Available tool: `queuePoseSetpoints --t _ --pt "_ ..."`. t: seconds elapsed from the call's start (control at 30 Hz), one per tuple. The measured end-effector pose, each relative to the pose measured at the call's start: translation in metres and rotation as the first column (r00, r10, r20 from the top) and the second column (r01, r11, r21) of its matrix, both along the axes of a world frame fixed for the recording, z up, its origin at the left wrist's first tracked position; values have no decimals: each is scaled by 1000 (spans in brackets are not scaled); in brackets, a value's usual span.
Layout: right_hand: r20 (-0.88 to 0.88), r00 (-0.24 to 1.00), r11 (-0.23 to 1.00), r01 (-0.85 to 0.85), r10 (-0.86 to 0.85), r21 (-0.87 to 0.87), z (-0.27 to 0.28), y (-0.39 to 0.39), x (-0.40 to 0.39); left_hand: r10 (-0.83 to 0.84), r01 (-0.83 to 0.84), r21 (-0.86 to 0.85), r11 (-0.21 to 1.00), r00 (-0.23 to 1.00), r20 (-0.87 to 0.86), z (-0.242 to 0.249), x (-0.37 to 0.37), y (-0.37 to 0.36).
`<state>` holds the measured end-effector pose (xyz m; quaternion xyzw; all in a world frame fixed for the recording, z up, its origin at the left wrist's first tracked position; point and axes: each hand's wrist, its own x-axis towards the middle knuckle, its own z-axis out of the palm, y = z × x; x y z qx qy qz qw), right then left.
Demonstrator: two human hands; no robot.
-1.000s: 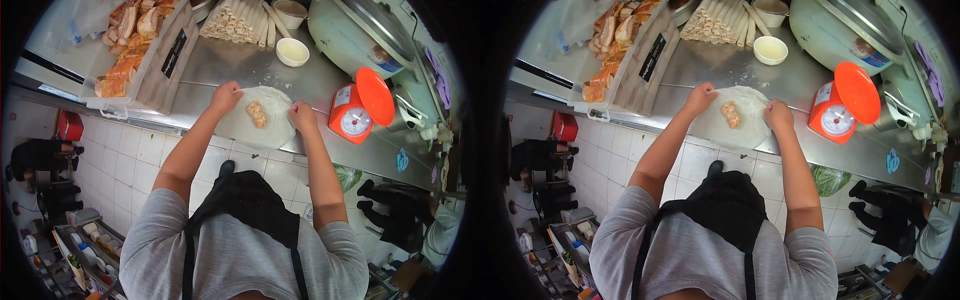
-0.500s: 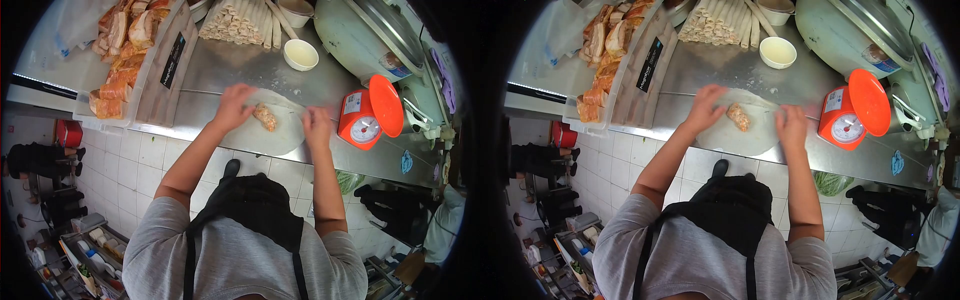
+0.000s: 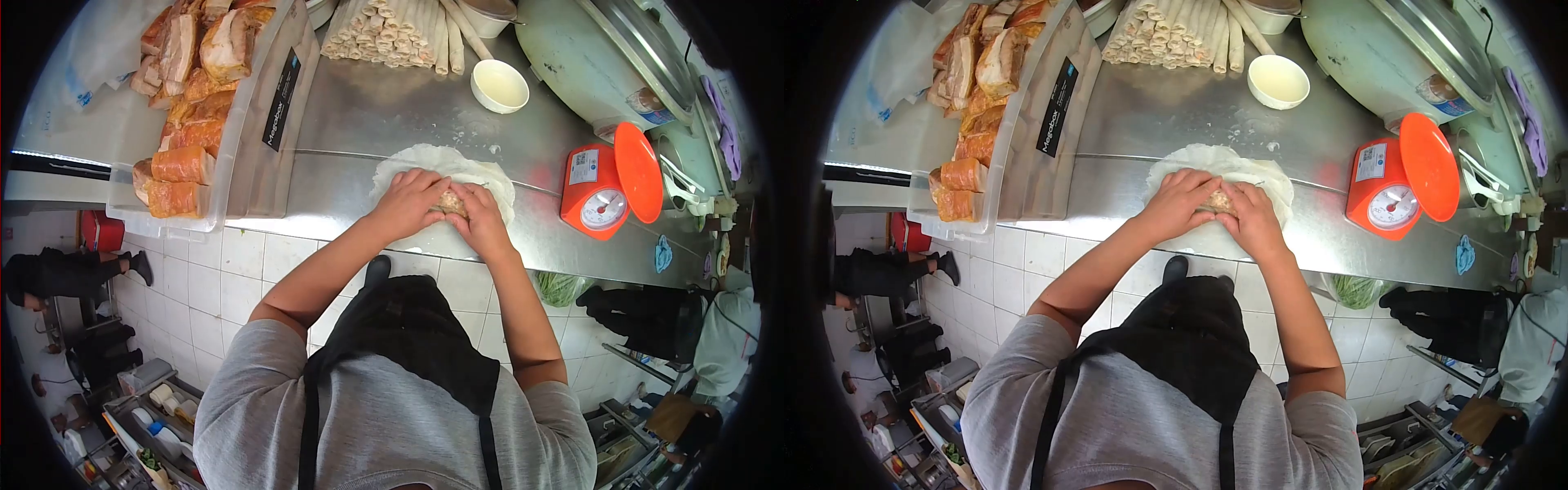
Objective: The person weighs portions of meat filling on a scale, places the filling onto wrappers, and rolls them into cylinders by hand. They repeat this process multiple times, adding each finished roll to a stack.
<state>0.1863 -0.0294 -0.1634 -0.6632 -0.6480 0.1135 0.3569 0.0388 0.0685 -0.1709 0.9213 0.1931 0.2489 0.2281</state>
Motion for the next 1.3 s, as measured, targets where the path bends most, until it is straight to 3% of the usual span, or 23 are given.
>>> queuePoseSetpoints --t 0.2,0.27,0.3,0.4,0.43,0.47,0.53,0.57,0.63,0.67,0.73,0.83,0.87,0.93,1.03,1.07,1.13,1.23,1.3 --pt "182 983 999 -14 21 -40 -12 -1 11 -87 84 -42 996 994 -73 -13 -1 14" --pt "171 984 998 -51 56 -34 4 -3 20 -105 125 -244 962 990 93 -9 -5 25" --pt "67 998 998 11 -15 58 4 1 27 -101 157 -337 928 979 177 -7 -4 31" --pt "52 951 948 309 -305 -81 2 23 53 198 -187 -151 971 978 65 3 12 54" --pt "93 932 921 361 -350 -146 -4 38 62 279 -288 -90 953 955 -105 5 23 58" --pt "138 910 888 412 -391 -206 -4 45 64 258 -279 -67 958 940 -222 10 30 54" --pt "141 944 835 330 -299 -439 6 51 60 221 -255 -20 967 871 -438 22 44 52" --pt "132 959 785 282 -251 -551 12 52 57 158 -230 -93 969 861 -484 22 45 53" --pt "-31 989 735 88 -147 -673 21 51 62 22 -192 -245 950 826 -563 20 44 55" --pt "-118 988 698 -14 -101 -716 23 51 67 5 -168 -292 942 874 -486 18 43 58" --pt "-294 936 774 -38 -194 -632 13 47 76 -24 -101 -378 920 949 -314 13 39 64" --pt "-427 868 901 52 -254 -431 -4 47 84 -22 -134 -582 802 967 -253 12 47 82" --pt "-451 854 932 100 -260 -348 -8 48 86 48 -183 -488 854 960 -277 12 48 82" --pt "-245 905 929 294 -346 -226 -16 50 85 193 -280 -282 918 934 -301 11 51 82" --pt "40 891 892 451 -452 39 -15 43 84 396 -400 -60 915 916 -61 2 46 70" --pt "127 865 872 468 -485 140 -11 40 84 291 -291 -58 955 957 -8 1 41 67" --pt "34 950 948 305 -309 90 -5 27 69 67 -64 -40 997 994 87 0 27 54" --pt "-65 995 993 75 -70 87 6 10 23 -69 80 -124 989 994 88 -3 14 22" --pt "-50 995 991 95 -91 90 -8 9 9 -66 82 -176 981 994 92 -18 13 19"
